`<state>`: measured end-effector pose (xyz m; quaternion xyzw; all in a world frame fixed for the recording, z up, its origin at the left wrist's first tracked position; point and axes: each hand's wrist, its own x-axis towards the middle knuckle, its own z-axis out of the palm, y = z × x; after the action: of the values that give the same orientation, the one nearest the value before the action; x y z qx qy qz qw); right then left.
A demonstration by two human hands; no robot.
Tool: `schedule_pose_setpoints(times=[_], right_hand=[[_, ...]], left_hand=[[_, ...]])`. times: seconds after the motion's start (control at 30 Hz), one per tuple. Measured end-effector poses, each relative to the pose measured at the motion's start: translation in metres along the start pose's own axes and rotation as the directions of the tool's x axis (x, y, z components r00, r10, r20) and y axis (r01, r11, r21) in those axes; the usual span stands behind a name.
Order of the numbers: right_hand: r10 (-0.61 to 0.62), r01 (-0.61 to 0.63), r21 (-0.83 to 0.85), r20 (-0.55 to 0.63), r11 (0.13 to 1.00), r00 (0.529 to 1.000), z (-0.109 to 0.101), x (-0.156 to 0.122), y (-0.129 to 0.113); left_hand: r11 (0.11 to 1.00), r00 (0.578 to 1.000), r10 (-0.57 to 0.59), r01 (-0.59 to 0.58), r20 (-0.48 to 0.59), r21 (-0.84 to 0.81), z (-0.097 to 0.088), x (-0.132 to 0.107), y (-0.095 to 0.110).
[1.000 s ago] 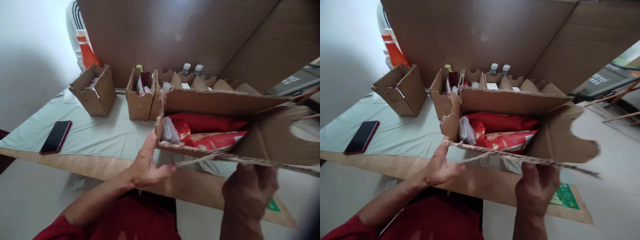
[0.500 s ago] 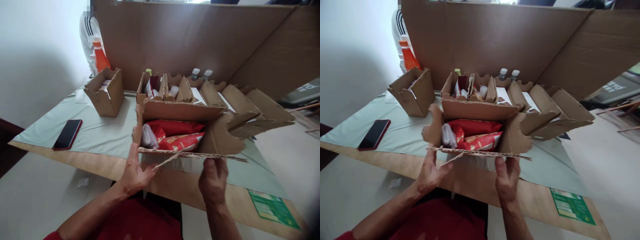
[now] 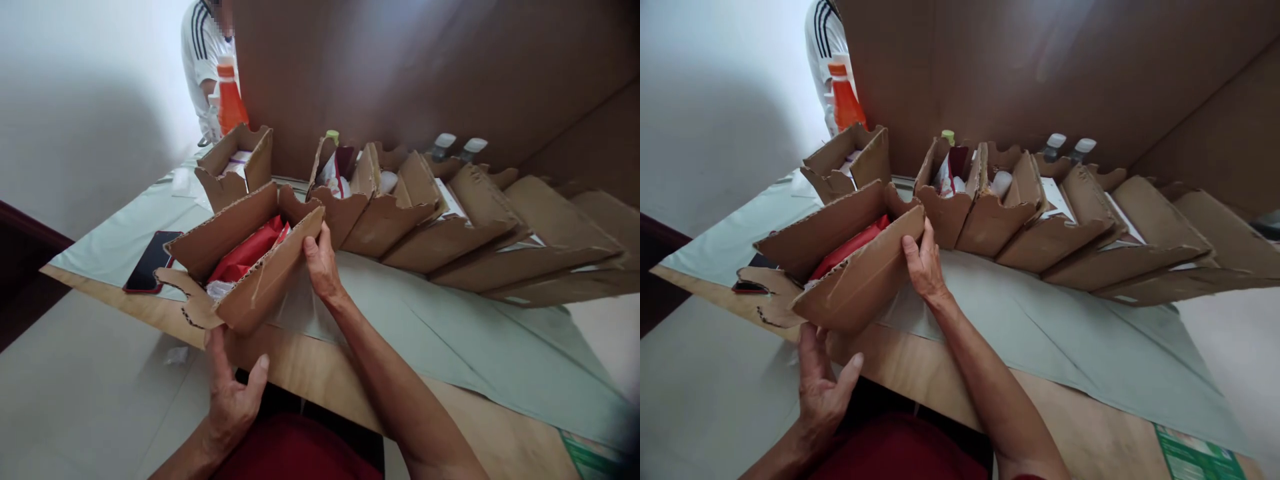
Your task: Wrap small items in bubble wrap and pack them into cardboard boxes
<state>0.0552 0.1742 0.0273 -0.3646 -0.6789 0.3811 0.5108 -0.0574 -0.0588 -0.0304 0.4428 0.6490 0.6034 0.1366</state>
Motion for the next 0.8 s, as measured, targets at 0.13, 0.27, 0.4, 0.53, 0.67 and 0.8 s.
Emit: schedule_pose_setpoints(times=[0.13,0.27,0.4,0.53,0.67,0.8], right_hand=[[0.007,-0.009,-0.032,-0.051,0.999,0.999,0.02,0.002,0.007],[0.054,-0.059,-0.061,-0.08,0.996,0.995,0.035,0.0,0.019],[0.048,-0.053,-0.049,-0.094,0.997,0.994,0.043,0.005,0.026],[-0.004,-0.003,-0.066,-0.106,0.998,0.994,0.048,0.013,0.029],[-0.046,0.031,-0.11,-0.14,0.993,0.989,0.053,0.011,0.038],[-0.009,-0.021,-0.166,-0.175,0.986,0.985,0.051,0.001,0.05]], left_hand=[[0.999,1.0,0.025,-0.026,0.012,0.038,0.001,-0.014,-0.021],[0.998,0.999,0.028,-0.03,0.04,0.047,0.007,-0.014,-0.021],[0.998,0.998,0.03,-0.032,0.046,0.05,0.011,-0.005,-0.015],[0.997,0.997,0.051,-0.054,0.061,0.046,0.015,0.002,-0.011],[0.998,0.994,0.041,-0.045,0.104,0.037,0.022,0.009,-0.008],[0.997,0.989,0.055,-0.063,0.138,0.051,0.03,0.025,-0.002]])
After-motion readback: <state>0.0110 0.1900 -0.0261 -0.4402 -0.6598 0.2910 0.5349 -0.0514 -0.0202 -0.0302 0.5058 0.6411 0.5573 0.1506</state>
